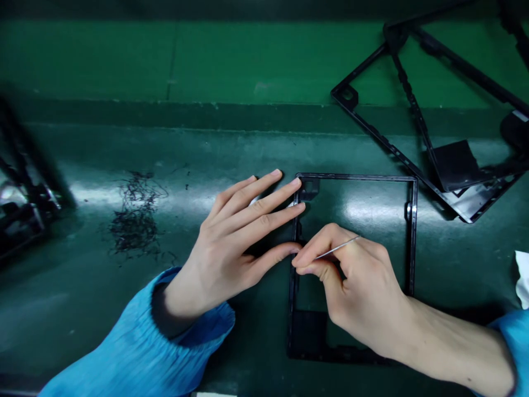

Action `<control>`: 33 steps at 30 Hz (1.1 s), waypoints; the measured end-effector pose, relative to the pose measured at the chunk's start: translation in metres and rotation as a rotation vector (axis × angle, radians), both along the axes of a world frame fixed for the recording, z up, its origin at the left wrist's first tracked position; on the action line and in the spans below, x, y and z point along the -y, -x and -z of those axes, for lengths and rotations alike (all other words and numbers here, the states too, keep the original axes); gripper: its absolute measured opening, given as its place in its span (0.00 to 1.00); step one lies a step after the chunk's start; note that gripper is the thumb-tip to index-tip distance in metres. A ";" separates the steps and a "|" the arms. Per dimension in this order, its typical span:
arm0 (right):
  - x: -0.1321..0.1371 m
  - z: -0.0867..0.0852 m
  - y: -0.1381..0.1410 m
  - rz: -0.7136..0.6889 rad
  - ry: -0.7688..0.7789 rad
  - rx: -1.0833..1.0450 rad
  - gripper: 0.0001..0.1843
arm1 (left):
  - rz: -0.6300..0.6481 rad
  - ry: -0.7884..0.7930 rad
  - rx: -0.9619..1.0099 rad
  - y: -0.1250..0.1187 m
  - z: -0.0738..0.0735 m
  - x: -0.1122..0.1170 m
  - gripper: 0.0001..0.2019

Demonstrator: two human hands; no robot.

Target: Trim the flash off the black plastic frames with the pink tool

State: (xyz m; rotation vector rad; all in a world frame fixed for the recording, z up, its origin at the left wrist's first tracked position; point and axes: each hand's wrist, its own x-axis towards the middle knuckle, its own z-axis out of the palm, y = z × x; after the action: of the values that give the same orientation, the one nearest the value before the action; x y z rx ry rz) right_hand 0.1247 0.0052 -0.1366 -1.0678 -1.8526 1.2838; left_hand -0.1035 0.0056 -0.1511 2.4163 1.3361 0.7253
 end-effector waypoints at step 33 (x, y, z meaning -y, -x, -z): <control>-0.051 -0.004 0.007 -0.079 -0.551 0.196 0.18 | -0.045 -0.053 0.185 0.005 0.001 0.004 0.10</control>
State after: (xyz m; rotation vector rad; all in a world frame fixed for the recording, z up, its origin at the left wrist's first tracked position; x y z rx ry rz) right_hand 0.1177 0.0567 -0.1328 -0.8423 -2.2330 0.6512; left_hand -0.1086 0.0017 -0.1517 2.3006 1.3155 0.9819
